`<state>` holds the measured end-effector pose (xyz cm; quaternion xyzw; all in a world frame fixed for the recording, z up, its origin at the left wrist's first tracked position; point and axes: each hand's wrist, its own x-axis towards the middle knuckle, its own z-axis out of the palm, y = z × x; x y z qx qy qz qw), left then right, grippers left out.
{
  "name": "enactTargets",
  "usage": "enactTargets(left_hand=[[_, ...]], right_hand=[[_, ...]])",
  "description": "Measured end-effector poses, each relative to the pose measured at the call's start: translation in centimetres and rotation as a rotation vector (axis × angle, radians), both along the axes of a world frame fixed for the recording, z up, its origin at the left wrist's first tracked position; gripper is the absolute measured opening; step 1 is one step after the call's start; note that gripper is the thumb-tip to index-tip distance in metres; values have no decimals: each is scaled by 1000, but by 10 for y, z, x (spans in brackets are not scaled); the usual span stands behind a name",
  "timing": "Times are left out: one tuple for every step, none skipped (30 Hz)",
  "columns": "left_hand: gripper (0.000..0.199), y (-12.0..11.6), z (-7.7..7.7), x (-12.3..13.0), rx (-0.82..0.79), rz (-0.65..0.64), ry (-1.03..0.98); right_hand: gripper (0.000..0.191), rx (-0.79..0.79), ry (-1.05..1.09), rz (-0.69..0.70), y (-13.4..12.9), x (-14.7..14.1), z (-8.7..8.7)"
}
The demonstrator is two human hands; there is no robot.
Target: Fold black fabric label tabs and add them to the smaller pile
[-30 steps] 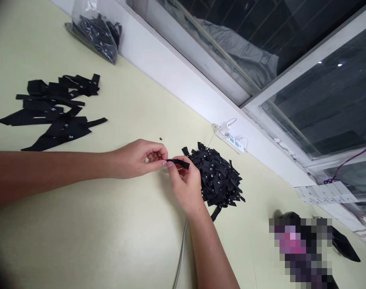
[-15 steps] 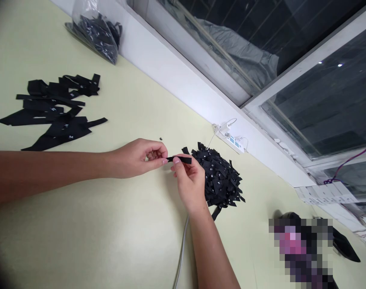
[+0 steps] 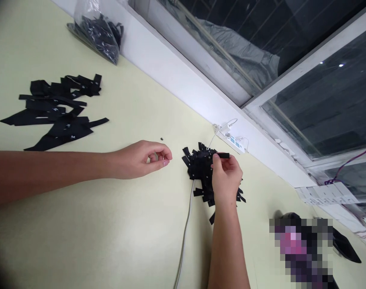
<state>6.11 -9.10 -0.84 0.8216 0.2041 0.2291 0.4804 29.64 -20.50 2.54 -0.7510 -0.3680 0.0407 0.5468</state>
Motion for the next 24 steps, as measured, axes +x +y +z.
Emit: enactTargets(left_hand=[[23, 0, 0, 0, 3, -1, 4], [22, 0, 0, -1, 5, -2, 5], [22, 0, 0, -1, 4, -4, 5], [22, 0, 0, -1, 1, -7, 5], [21, 0, -1, 0, 0, -10, 6], [21, 0, -2, 0, -2, -12, 8], [21, 0, -2, 0, -3, -13, 9], [21, 0, -2, 0, -3, -15, 11], [20, 0, -2, 0, -2, -15, 12], [20, 0, -2, 0, 0, -15, 15], [20, 0, -2, 0, 2, -13, 18], [19, 0, -1, 0, 4, -13, 23], [19, 0, 0, -1, 7, -11, 28], [19, 0, 1, -1, 7, -11, 33], [18, 0, 2, -1, 7, -12, 36], [18, -1, 2, -2, 7, -13, 38], [18, -1, 3, -2, 12, -13, 37], [18, -1, 3, -2, 24, -13, 30], [18, -1, 2, -2, 49, -16, 17], [17, -1, 1, -2, 87, -21, -2], [17, -1, -1, -1, 135, -26, -25], [17, -1, -2, -2, 185, -30, -44], [18, -1, -3, -2, 232, -30, -54], [18, 0, -4, -2, 274, -25, -54]], right_hand=[[28, -28, -33, -43, 0, 10, -1], [28, -62, -58, -76, 0, 18, -3], [28, -94, -79, -102, -1, 26, -5], [28, -125, -103, -126, -1, 31, -7], [29, -162, -135, -148, -1, 36, -10], [29, -205, -172, -172, -1, 39, -11], [30, -248, -212, -198, -1, 42, -12], [30, -289, -248, -223, -2, 43, -12], [30, -324, -280, -247, -2, 45, -12], [31, -351, -306, -270, -3, 45, -12], [33, -368, -325, -289, -4, 46, -11], [36, -380, -340, -303, -6, 47, -10], [42, -393, -355, -316, -7, 48, -9], [48, -404, -367, -327, -8, 48, -9], [55, -413, -382, -343, -9, 48, -8], [61, -418, -405, -365, -10, 47, -7], [65, -417, -442, -387, -11, 45, -7], [67, -401, -490, -404, -11, 42, -6], [65, -366, -550, -412, -11, 37, -5], [61, -316, -615, -401, -10, 31, -4], [55, -250, -677, -367, -9, 23, -4], [48, -179, -730, -319, -7, 14, -5], [42, -132, -771, -250, -4, 4, -6], [37, -102, -796, -172, -1, -6, -9]])
